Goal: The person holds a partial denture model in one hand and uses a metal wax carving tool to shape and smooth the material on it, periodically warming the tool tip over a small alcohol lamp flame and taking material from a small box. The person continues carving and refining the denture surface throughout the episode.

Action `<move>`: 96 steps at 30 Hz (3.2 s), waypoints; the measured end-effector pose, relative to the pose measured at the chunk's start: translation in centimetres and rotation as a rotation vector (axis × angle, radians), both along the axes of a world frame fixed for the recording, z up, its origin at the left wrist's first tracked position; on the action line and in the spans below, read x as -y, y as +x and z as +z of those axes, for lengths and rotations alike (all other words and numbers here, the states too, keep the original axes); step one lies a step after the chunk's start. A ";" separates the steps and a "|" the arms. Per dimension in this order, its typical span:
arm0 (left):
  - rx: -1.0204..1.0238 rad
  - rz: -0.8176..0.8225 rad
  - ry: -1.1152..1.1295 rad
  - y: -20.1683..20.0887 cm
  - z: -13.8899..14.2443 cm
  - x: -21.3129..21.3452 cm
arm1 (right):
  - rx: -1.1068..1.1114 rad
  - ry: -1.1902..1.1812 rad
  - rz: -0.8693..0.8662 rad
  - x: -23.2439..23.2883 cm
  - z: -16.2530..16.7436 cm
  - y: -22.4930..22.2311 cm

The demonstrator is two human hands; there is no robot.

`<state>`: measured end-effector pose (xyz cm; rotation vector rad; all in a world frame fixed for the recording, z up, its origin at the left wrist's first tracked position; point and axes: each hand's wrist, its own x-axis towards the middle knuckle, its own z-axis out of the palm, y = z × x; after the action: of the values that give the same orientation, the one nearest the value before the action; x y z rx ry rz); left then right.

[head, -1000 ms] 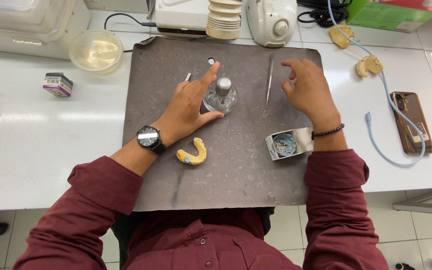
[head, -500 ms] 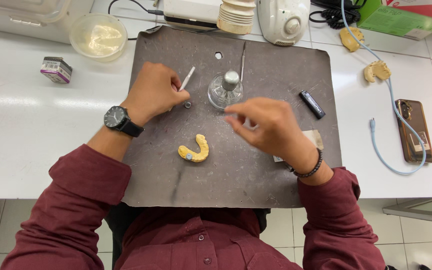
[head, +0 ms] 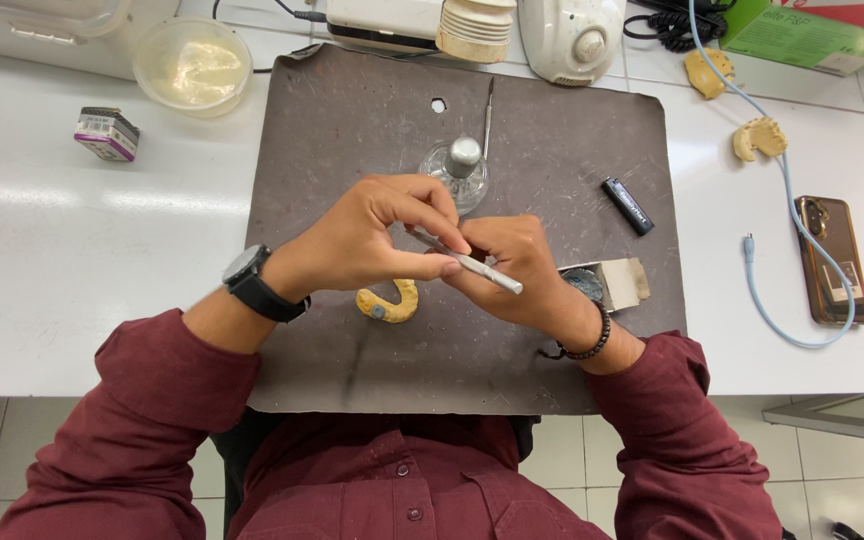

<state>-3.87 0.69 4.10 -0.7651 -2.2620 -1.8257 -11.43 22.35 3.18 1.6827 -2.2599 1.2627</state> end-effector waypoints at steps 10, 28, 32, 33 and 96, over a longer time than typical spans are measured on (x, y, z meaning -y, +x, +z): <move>0.352 0.013 -0.634 0.0 1.2 3.2 | -0.085 -0.122 -0.020 -1.1 1.3 -0.9; 0.012 0.205 -0.434 0.2 -0.2 5.0 | 0.098 0.541 0.329 -2.0 4.9 -2.8; -0.231 0.366 -0.373 0.4 -0.6 5.1 | 0.110 0.823 0.189 -3.6 5.4 -3.1; -0.291 0.419 -0.399 0.5 -0.7 5.0 | 0.088 0.862 0.143 -4.1 5.3 -3.0; -0.613 0.462 -0.336 0.7 -3.0 0.7 | -0.020 -0.197 0.082 -1.9 1.3 1.0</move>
<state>-3.14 0.01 1.09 -0.6508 -2.0976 -0.8688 -10.45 24.26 4.43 1.7226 -1.9987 1.4251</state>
